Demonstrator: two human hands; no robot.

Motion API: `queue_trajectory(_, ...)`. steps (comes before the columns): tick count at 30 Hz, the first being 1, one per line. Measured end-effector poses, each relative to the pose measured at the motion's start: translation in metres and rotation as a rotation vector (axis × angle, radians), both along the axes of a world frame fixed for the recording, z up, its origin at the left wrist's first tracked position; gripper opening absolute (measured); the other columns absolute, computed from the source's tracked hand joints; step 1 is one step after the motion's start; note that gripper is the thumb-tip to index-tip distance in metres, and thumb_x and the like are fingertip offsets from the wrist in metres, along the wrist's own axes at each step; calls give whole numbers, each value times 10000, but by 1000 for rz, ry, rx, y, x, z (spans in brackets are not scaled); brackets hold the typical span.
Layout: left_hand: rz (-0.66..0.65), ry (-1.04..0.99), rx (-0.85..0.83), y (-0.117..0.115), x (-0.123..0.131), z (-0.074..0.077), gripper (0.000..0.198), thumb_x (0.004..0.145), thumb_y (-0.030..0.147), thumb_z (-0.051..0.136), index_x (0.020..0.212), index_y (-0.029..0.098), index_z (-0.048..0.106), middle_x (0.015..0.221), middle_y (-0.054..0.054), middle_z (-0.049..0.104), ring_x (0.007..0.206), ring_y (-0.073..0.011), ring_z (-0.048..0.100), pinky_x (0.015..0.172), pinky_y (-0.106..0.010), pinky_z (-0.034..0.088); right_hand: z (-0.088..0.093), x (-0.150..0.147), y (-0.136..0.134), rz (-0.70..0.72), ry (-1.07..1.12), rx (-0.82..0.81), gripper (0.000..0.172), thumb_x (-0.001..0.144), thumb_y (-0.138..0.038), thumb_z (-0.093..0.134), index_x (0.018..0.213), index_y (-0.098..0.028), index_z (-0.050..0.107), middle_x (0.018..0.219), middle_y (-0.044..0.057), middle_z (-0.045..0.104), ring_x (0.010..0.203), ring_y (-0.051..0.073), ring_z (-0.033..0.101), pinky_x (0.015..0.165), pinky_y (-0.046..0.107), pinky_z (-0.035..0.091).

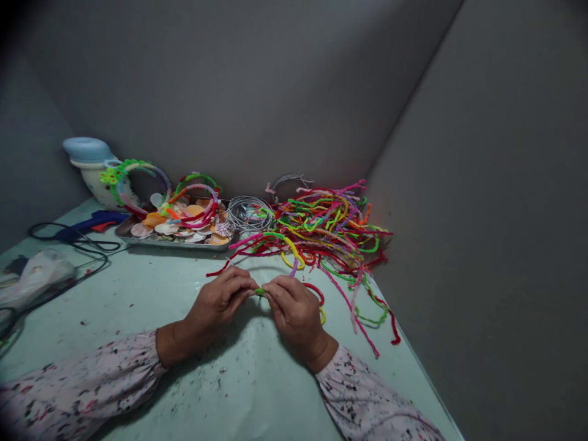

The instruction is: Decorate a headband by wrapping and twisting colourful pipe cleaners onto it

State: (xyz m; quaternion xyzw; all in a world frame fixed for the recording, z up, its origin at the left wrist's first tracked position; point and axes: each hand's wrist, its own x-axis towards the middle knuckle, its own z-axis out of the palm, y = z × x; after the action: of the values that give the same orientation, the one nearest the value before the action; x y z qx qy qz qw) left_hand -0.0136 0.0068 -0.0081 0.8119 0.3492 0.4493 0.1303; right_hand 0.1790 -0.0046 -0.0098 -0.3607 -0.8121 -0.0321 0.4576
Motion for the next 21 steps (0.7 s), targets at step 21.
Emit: queue_trajectory(21,-14,15,-53,-6,2,8,121,949,205,480,952,174,596,899,-41,583,837,-135,583,724,-250,484,0,1,-2,37,52,-20,211,897,-117,558,1071,-204,639,960,75,634,891,183,613,777,311,527)
